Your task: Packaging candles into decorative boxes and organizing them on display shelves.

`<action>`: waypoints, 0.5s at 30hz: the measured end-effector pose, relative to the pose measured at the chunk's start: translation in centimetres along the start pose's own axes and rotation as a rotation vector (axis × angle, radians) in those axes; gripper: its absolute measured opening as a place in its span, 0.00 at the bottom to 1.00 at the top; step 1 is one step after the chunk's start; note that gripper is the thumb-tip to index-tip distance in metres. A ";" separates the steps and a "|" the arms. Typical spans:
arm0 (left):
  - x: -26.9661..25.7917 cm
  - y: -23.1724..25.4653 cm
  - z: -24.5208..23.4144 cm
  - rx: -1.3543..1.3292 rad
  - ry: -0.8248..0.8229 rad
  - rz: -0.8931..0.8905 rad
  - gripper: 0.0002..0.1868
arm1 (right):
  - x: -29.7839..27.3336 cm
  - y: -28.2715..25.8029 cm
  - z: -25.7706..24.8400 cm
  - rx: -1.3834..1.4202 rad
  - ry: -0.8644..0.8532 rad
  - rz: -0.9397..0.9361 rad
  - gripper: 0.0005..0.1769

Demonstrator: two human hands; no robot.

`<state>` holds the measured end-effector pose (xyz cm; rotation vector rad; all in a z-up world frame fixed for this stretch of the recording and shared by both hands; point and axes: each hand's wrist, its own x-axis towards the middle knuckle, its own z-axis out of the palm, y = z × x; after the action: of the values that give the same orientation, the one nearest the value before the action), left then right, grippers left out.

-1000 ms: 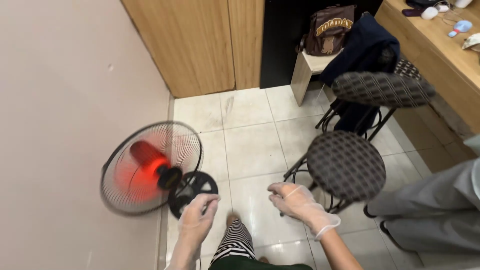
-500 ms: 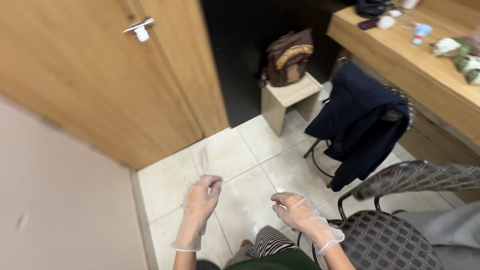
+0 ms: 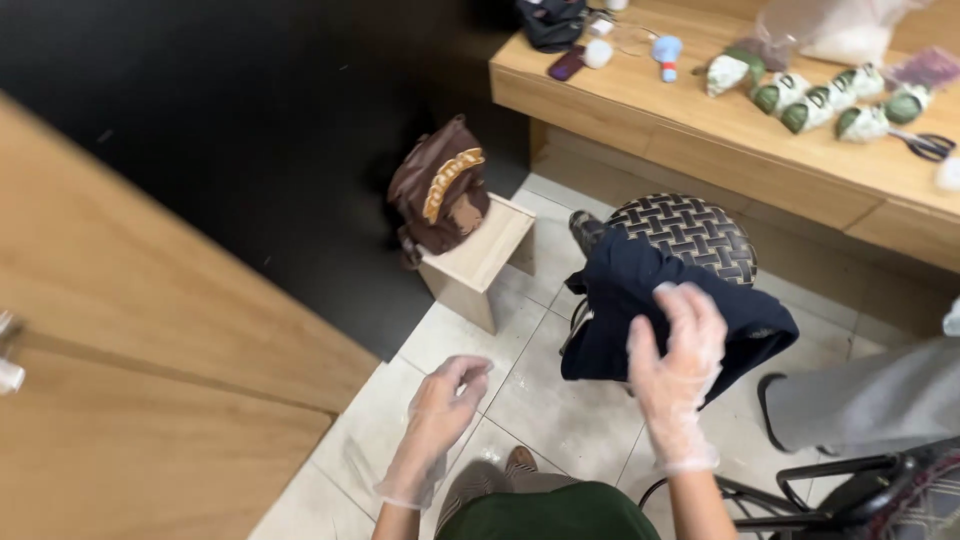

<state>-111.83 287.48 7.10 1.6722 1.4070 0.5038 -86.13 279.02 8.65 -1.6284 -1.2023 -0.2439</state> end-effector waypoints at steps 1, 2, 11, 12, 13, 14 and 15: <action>2.2 0.0 0.5 0.040 -0.045 0.102 0.15 | 1.2 0.8 0.2 -0.146 0.064 0.000 0.21; 4.3 0.0 1.0 0.078 -0.090 0.206 0.17 | 2.4 1.6 0.4 -0.294 0.125 -0.002 0.22; 28.0 8.9 6.2 -0.036 -0.488 0.298 0.21 | 6.7 10.2 4.9 -0.798 0.213 0.065 0.07; 29.8 9.4 6.5 -0.026 -0.522 0.307 0.21 | 6.5 10.5 4.0 -0.823 0.222 0.091 0.07; 32.3 10.6 6.8 -0.019 -0.535 0.337 0.21 | 7.0 11.1 3.5 -0.794 0.196 0.095 0.06; 34.8 11.8 7.1 -0.011 -0.548 0.367 0.20 | 7.5 11.6 3.1 -0.765 0.170 0.099 0.05; 36.5 12.4 6.9 -0.002 -0.577 0.381 0.20 | 7.4 12.3 2.6 -0.786 0.183 0.122 0.05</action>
<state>-89.09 319.35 5.44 1.8944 0.6757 0.1954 -73.93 286.06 4.97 -2.2762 -0.9023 -0.8487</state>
